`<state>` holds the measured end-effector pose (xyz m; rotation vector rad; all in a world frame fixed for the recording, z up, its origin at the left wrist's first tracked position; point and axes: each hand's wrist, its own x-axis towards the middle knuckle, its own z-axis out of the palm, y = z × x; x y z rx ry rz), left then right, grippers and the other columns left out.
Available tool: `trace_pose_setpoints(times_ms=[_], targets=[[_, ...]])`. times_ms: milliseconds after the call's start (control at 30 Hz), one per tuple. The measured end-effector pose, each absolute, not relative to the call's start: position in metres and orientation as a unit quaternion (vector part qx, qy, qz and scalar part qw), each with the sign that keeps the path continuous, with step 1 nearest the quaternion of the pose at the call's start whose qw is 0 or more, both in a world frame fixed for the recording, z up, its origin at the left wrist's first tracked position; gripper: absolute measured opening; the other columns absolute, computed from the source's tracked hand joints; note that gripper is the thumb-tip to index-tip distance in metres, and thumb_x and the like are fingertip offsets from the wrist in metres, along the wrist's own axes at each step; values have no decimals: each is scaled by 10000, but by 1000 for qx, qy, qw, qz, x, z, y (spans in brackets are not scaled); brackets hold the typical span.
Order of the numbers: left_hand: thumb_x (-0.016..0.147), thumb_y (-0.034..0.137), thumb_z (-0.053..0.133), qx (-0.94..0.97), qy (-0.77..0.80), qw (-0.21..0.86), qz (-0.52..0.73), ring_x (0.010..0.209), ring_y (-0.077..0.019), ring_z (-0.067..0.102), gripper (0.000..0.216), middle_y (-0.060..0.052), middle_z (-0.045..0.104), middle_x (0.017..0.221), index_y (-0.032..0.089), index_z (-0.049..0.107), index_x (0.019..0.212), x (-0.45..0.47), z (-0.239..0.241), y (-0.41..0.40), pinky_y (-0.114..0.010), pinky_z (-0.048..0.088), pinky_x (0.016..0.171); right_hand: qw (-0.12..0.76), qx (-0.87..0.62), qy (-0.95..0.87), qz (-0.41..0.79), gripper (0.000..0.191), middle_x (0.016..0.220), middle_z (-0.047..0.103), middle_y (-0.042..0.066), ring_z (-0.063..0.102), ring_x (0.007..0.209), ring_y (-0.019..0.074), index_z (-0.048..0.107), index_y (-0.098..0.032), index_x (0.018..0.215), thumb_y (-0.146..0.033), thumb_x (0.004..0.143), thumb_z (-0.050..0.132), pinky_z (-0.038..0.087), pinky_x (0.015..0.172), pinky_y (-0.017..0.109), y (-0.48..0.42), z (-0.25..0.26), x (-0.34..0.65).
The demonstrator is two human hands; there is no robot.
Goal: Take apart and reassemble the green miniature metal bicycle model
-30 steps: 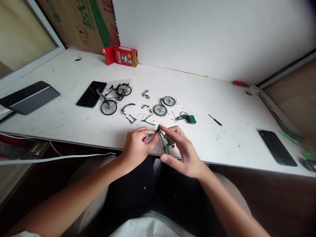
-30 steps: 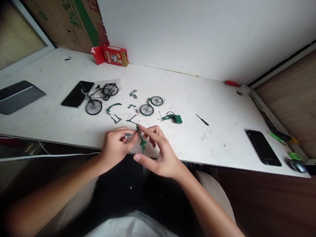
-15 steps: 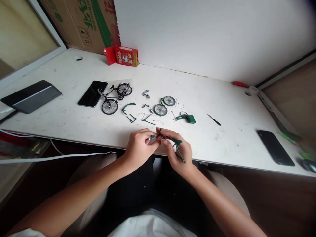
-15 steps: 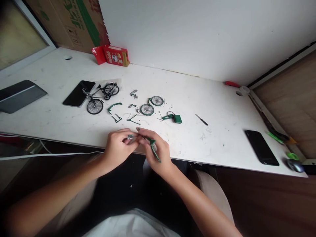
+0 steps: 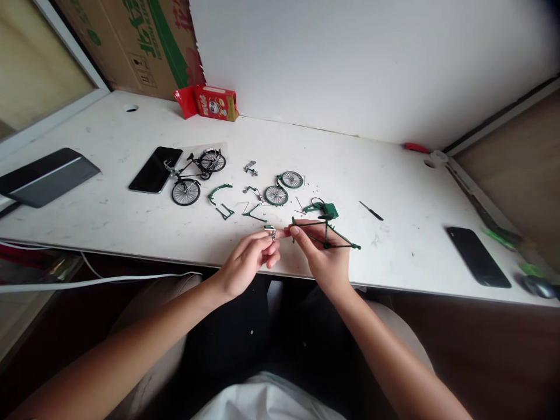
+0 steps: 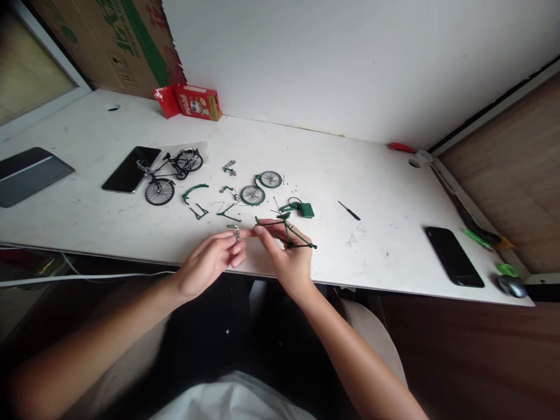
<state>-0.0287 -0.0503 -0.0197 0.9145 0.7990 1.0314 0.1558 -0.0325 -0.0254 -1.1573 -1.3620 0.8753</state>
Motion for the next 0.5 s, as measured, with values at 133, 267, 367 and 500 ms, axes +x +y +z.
trace_pose_setpoints(times_ms=[133,267,367,500], targets=[[1024,440,709,363,325,725,486,838,-171,648,352,-42,629,904,150,770,1213,-31,-21,-45,-338,546,845,528,-440,-665,295,90,1047,843,57,803,965,227,851,-267,1043,-295,966,815,677,889,402,-28,-18,169],[993,437,788,407,340,688,494,1050,-245,753,376,-132,793,1116,152,794,1239,-37,-23,-39,-429,549,1080,450,-374,-763,274,117,1042,823,66,782,959,220,843,-262,1076,-232,998,762,663,856,390,-25,-5,180],[938,441,852,422,367,674,483,1093,-289,781,366,-153,830,1145,148,837,1158,-39,-25,-37,-453,574,1074,439,-372,-778,253,146,1022,823,59,782,932,226,832,-275,1110,-222,989,768,660,824,392,-26,2,185],[852,421,934,413,374,673,486,1040,-278,797,351,-140,850,1112,159,863,1075,-39,-27,-37,-434,612,1012,427,-334,-800,256,236,1060,821,65,788,969,229,813,-283,1195,-179,990,758,661,823,383,-29,7,189]])
